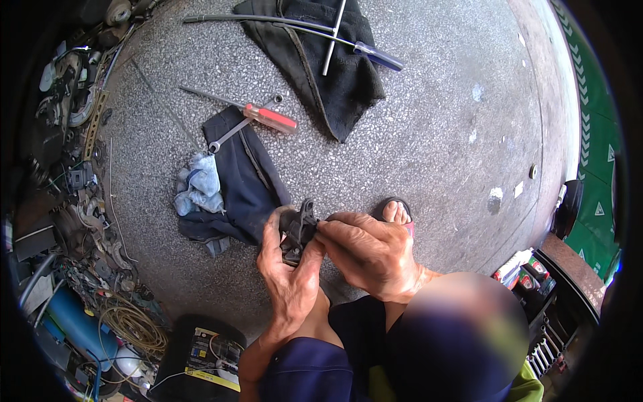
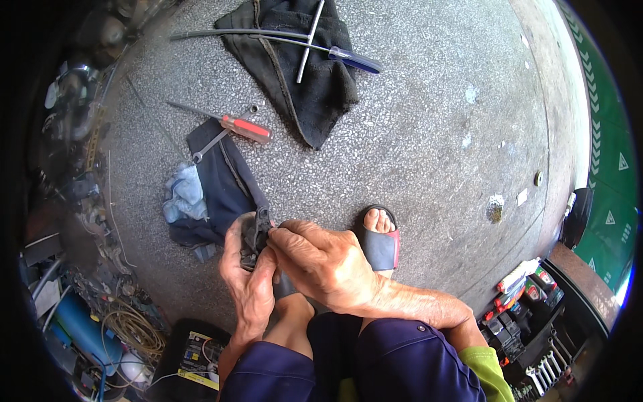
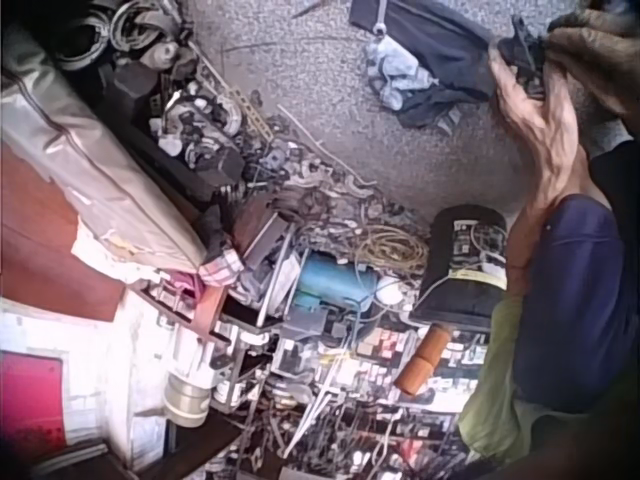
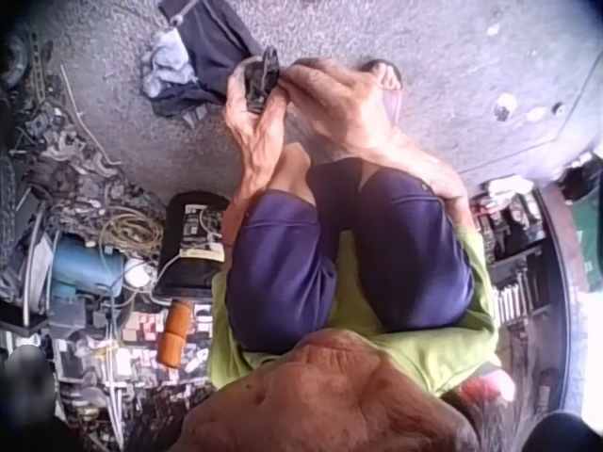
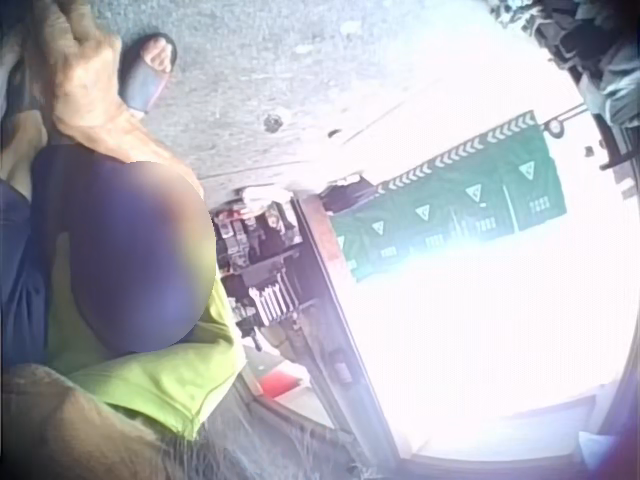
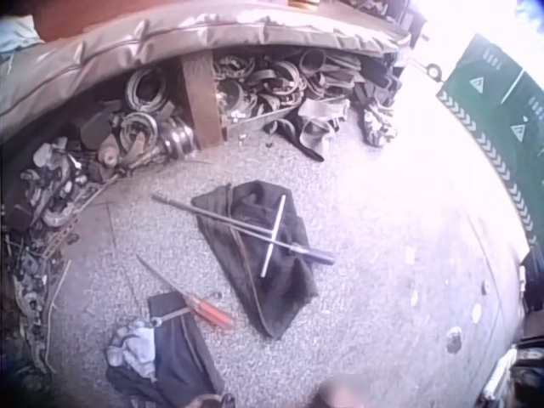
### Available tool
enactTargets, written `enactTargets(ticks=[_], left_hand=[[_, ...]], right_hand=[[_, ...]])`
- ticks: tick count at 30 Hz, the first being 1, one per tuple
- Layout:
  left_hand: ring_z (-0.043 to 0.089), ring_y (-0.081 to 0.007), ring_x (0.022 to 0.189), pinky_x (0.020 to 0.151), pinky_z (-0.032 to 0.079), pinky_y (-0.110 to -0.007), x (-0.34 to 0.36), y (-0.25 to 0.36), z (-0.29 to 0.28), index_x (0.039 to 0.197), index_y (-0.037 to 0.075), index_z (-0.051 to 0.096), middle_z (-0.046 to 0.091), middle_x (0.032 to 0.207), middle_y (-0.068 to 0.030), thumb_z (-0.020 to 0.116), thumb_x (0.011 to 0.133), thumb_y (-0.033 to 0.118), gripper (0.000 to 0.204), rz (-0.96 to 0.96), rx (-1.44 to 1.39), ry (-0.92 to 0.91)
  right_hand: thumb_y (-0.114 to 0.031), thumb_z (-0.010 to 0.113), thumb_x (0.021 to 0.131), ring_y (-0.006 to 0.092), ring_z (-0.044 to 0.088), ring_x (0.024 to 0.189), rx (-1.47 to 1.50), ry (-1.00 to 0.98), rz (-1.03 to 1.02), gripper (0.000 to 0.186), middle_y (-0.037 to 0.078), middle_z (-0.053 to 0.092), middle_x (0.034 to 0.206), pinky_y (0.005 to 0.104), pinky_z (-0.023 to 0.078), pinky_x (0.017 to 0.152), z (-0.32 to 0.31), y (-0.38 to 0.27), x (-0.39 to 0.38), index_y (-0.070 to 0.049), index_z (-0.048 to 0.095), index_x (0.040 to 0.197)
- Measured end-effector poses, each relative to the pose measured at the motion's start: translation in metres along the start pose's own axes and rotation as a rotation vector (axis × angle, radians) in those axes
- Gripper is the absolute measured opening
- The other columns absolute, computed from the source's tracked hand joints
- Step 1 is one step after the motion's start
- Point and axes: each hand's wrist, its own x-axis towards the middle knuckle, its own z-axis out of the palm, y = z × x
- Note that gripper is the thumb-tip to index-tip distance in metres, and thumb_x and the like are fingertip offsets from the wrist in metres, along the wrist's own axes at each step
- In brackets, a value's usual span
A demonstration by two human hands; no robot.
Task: The person disassembles a small mechanical component, removes internal parts, and reassembles it by hand. The person repeatedly tests the mechanism's movement and adjusts internal pieces to ensure proper function.
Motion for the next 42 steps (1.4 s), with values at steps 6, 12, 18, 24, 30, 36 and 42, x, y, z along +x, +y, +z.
enactTargets(ticks=[6, 12, 18, 24, 30, 36, 42], left_hand=[[0.056, -0.0117, 0.084, 0.074, 0.049, -0.026, 0.001, 0.005, 0.001, 0.124, -0.006, 0.048, 0.06, 0.097, -0.0078, 0.068, 0.083, 0.01, 0.048, 0.113, 0.013, -0.001], [0.06, -0.0185, 0.089, 0.08, 0.05, -0.031, 0.002, 0.004, 0.0, 0.126, -0.007, 0.048, 0.061, 0.104, -0.0139, 0.068, 0.08, 0.015, 0.055, 0.312, 0.092, 0.034], [0.063, -0.0241, 0.093, 0.082, 0.052, -0.034, 0.0, 0.001, -0.001, 0.125, -0.008, 0.047, 0.061, 0.11, -0.0197, 0.071, 0.076, 0.016, 0.06, 0.469, 0.193, 0.153], [0.064, -0.0259, 0.091, 0.078, 0.054, -0.034, -0.003, 0.0, -0.001, 0.126, -0.012, 0.045, 0.059, 0.113, -0.022, 0.071, 0.076, 0.018, 0.063, 0.622, 0.299, 0.236], [0.064, -0.0289, 0.085, 0.068, 0.059, -0.034, -0.004, -0.004, 0.002, 0.131, -0.014, 0.039, 0.051, 0.119, -0.0294, 0.067, 0.086, 0.028, 0.067, 0.798, 0.212, 0.26], [0.064, -0.0294, 0.084, 0.067, 0.059, -0.034, -0.005, -0.005, 0.004, 0.136, -0.012, 0.032, 0.05, 0.119, -0.0311, 0.065, 0.087, 0.026, 0.069, 0.816, 0.186, 0.263], [0.065, -0.0273, 0.082, 0.067, 0.059, -0.033, -0.003, -0.008, 0.004, 0.135, -0.012, 0.033, 0.051, 0.119, -0.0303, 0.065, 0.085, 0.021, 0.068, 0.85, 0.165, 0.26]], right_hand=[[0.002, 0.074, 0.075, 0.0295, 0.071, 0.08, 0.107, 0.088, 0.031, 0.028, 0.02, 0.067, 0.095, 0.0317, 0.059, 0.063, -0.005, -0.002, 0.002, 0.006, 0.066, 0.101], [0.005, 0.074, 0.074, 0.0288, 0.071, 0.079, 0.183, 0.131, -0.073, 0.029, 0.02, 0.068, 0.094, 0.0321, 0.059, 0.063, -0.01, -0.001, 0.005, 0.007, 0.066, 0.101], [0.0, 0.078, 0.072, 0.0243, 0.07, 0.075, 0.091, 0.157, -0.049, 0.028, 0.016, 0.069, 0.092, 0.0312, 0.053, 0.064, -0.008, -0.01, 0.005, 0.004, 0.066, 0.098], [0.001, 0.076, 0.073, 0.027, 0.071, 0.076, 0.066, 0.164, -0.108, 0.032, 0.02, 0.067, 0.092, 0.032, 0.059, 0.06, -0.008, -0.011, 0.002, 0.008, 0.063, 0.102], [-0.001, 0.078, 0.071, 0.0272, 0.071, 0.074, 0.126, 0.202, -0.21, 0.031, 0.021, 0.068, 0.088, 0.0327, 0.059, 0.061, -0.008, -0.01, 0.002, 0.009, 0.065, 0.097], [-0.003, 0.079, 0.068, 0.0263, 0.071, 0.069, 0.07, 0.294, -0.281, 0.028, 0.019, 0.068, 0.078, 0.033, 0.059, 0.06, -0.007, -0.014, 0.007, 0.008, 0.067, 0.091], [-0.003, 0.079, 0.066, 0.026, 0.07, 0.066, 0.004, 0.326, -0.285, 0.028, 0.019, 0.068, 0.077, 0.0324, 0.057, 0.056, -0.004, -0.016, 0.006, 0.008, 0.067, 0.088]])
